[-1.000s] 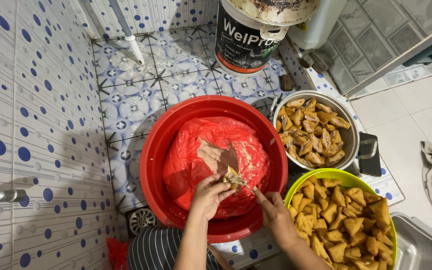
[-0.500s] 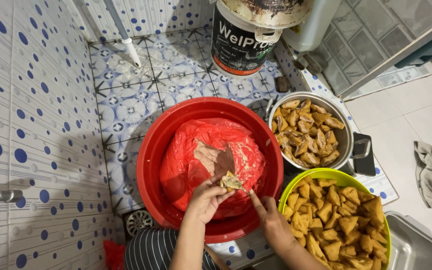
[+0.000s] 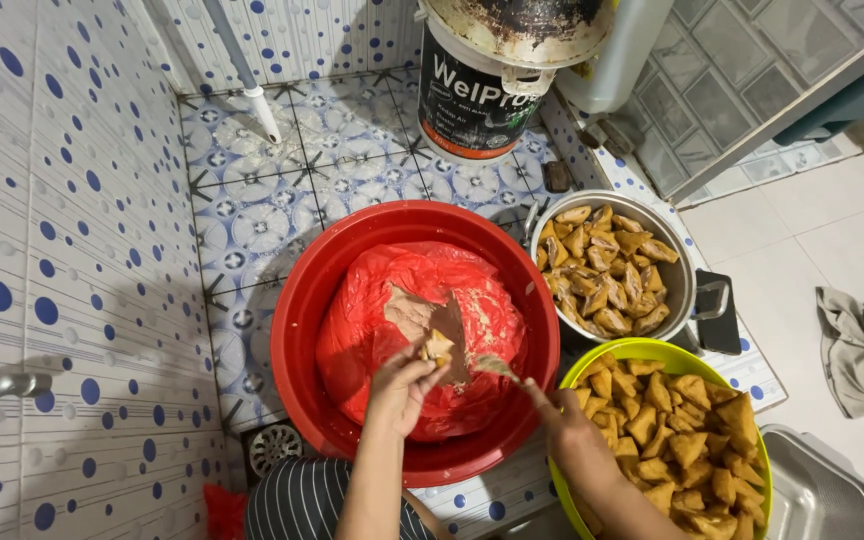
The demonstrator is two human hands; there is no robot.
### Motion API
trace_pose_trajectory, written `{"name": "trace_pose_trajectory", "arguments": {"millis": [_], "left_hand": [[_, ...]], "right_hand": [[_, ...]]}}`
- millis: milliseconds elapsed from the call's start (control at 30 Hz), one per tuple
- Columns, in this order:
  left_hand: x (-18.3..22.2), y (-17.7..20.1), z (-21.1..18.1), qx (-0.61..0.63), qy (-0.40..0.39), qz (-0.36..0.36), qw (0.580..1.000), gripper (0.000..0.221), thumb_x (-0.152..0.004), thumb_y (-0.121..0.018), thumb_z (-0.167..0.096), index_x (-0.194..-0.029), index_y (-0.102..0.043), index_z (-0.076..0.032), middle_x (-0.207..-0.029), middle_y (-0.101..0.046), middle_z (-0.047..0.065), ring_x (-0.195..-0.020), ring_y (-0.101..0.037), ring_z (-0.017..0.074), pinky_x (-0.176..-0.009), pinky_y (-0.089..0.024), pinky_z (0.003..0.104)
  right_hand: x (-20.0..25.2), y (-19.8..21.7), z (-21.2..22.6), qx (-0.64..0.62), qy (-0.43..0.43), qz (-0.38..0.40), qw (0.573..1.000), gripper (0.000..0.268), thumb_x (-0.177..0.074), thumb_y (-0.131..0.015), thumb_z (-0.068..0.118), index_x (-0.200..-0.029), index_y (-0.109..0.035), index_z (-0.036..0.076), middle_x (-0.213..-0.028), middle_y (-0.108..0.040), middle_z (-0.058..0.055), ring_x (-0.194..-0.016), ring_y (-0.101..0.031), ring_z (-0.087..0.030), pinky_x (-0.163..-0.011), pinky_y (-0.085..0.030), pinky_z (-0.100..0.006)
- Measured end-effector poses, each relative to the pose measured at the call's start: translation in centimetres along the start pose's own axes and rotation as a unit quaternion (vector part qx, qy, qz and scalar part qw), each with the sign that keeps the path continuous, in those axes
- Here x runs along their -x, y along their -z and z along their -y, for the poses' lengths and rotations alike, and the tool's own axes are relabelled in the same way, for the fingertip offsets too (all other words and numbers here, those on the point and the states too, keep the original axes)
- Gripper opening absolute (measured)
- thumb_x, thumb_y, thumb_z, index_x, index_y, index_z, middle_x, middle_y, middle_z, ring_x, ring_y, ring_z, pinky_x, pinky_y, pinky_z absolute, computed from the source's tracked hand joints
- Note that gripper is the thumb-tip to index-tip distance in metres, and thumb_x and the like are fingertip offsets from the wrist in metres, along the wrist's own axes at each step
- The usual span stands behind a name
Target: Filling fried tofu pockets with a meat-based stuffing using a spoon.
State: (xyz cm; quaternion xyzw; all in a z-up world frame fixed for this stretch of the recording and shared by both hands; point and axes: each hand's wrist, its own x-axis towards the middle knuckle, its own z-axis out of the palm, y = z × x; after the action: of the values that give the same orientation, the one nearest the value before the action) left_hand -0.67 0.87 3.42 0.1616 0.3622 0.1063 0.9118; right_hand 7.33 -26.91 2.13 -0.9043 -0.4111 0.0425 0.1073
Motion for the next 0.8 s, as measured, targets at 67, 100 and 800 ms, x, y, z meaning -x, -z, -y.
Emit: {"name": "trace_pose_trajectory", "arguments": {"millis": [67,100,800], "left_hand": [[0.2,-0.5,-0.2,-0.029,-0.005,-0.012,1.0,0.056,-0.081,-0.06,0.024,-0.136,-0.059,0.012,-0.132,-0.063,0.032,-0.106,-0.071,0.0376,-0.086,-0.063,0.037],[0.2,-0.7,-0.2,-0.057,-0.01,-0.026,0.998,0.063,-0.08,-0.062,0.024,-0.141,-0.057,0.007,-0.142,-0.059,0.029,-0.115,-0.068,0.0384,-0.089,-0.063,0.041],[-0.2,-0.2,1.4,-0.229,-0.018,0.068,0.971,0.065,-0.076,-0.073,0.018,-0.138,-0.063,0.002,-0.129,-0.069,0.02,-0.108,-0.067,0.0239,-0.089,-0.061,0.032]], "right_hand": [[-0.4,-1.1,-2.4,-0.065,-0.037,-0.009,0.997,0.061,-0.092,-0.056,-0.007,-0.15,-0.048,0.014,-0.089,-0.056,-0.006,-0.056,-0.056,-0.017,-0.051,-0.052,-0.035],[-0.7,-1.7,-3.7,-0.13,-0.073,-0.017,0.989,0.054,-0.094,-0.061,0.003,-0.146,-0.055,0.014,-0.076,-0.056,0.002,-0.067,-0.055,-0.014,-0.058,-0.046,-0.032],[-6.9,10.6,6.0,-0.356,-0.347,0.197,0.845,0.036,-0.094,-0.064,0.012,-0.126,-0.078,0.02,-0.13,-0.079,-0.001,-0.105,-0.076,-0.015,-0.096,-0.058,-0.028]]}}
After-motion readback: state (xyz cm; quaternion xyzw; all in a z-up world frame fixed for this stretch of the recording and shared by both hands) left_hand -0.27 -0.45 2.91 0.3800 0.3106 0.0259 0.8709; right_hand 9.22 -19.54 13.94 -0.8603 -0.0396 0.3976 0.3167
